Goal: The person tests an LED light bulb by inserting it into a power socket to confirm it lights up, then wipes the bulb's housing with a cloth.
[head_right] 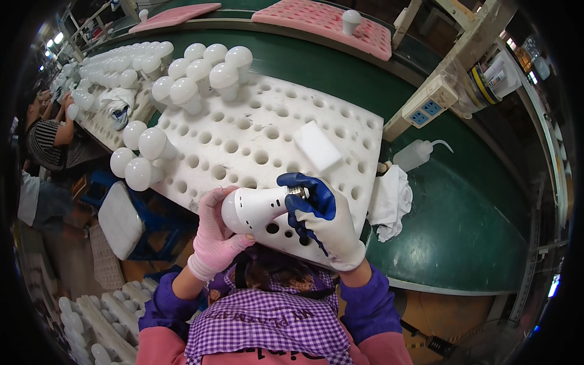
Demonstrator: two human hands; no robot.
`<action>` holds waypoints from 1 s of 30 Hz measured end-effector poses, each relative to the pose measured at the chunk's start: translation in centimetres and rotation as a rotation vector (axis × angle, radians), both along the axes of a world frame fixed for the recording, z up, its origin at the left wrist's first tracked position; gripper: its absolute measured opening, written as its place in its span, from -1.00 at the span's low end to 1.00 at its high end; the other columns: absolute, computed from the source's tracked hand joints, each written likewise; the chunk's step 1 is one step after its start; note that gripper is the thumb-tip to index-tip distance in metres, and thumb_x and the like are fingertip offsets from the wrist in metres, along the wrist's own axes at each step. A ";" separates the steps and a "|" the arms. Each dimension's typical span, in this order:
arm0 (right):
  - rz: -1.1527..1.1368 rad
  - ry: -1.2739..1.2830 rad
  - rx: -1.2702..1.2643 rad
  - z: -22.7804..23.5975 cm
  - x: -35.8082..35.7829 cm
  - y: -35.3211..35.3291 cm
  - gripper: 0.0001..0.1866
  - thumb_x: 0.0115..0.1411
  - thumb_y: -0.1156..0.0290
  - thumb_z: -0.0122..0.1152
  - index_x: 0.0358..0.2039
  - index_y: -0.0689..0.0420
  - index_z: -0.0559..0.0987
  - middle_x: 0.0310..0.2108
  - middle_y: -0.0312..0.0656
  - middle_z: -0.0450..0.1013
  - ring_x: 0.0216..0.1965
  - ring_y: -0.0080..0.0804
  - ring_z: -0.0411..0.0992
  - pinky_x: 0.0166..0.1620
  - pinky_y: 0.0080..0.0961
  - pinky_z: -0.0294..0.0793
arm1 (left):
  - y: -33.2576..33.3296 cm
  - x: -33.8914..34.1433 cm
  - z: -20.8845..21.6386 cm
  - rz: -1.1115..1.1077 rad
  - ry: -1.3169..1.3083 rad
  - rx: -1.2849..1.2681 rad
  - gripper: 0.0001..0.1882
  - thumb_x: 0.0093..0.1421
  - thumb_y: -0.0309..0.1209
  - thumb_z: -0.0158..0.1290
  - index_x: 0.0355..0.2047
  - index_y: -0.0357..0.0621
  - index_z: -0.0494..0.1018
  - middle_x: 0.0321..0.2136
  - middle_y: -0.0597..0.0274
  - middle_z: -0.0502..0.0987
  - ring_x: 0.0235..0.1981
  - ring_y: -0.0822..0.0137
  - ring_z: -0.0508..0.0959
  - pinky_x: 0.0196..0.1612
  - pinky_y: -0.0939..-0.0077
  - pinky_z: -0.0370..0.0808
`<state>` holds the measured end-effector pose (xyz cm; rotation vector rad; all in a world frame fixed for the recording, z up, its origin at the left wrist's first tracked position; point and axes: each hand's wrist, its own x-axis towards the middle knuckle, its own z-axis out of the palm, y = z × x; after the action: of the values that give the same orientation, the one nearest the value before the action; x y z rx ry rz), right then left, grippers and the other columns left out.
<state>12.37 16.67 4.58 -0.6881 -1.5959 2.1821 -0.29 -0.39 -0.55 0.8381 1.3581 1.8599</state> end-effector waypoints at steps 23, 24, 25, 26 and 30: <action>-0.825 -0.942 1.561 -12.1 12.4 11.7 -0.43 0.06 0.25 0.31 0.09 0.16 0.45 0.10 0.02 0.34 0.17 0.01 0.23 0.23 -0.13 0.20 | 1.5 -0.7 0.3 -0.138 -0.411 -0.250 -0.28 0.11 -0.03 0.13 0.09 -0.32 0.25 -0.28 0.09 0.53 -0.48 0.37 0.53 -0.50 0.61 0.48; -0.696 -0.918 1.411 -13.9 13.7 12.6 -0.45 0.07 0.25 0.30 0.06 0.18 0.46 0.08 0.03 0.36 0.16 0.02 0.25 0.22 -0.13 0.21 | 1.6 -0.4 0.2 -0.123 -0.404 -0.259 -0.28 0.11 -0.03 0.13 0.09 -0.32 0.25 -0.28 0.09 0.53 -0.48 0.37 0.53 -0.50 0.61 0.48; -0.569 -0.885 1.264 -14.8 14.3 12.8 -0.47 0.07 0.26 0.29 0.04 0.20 0.47 0.07 0.04 0.37 0.14 0.02 0.27 0.22 -0.13 0.23 | 1.8 -0.1 0.2 -0.190 -0.560 -0.235 -0.29 0.14 0.01 0.10 0.09 -0.32 0.26 -0.28 0.07 0.53 -0.50 0.36 0.53 -0.51 0.61 0.48; -0.585 -0.909 1.205 -13.1 14.5 11.7 -0.54 0.07 0.36 0.26 -0.01 0.24 0.49 0.00 0.01 0.44 0.05 -0.08 0.38 0.15 -0.24 0.33 | 2.2 -0.3 -0.2 -0.249 -0.717 -0.199 -0.29 0.17 0.04 0.07 0.09 -0.32 0.28 -0.29 0.06 0.53 -0.52 0.35 0.53 -0.52 0.61 0.48; -0.679 -0.179 0.442 -5.0 14.4 6.4 -0.61 0.01 0.63 0.17 -0.08 0.30 0.53 -0.19 -0.16 0.53 -0.17 -0.43 0.49 -0.05 -0.52 0.46 | 3.1 0.5 -0.1 -0.331 -0.943 -0.176 -0.33 0.29 0.07 -0.03 0.10 -0.31 0.29 -0.28 0.04 0.53 -0.53 0.31 0.55 -0.54 0.56 0.56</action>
<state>26.80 23.09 -0.38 -1.0971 -1.5456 1.2673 0.25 2.73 -0.62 0.0287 0.7023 1.5136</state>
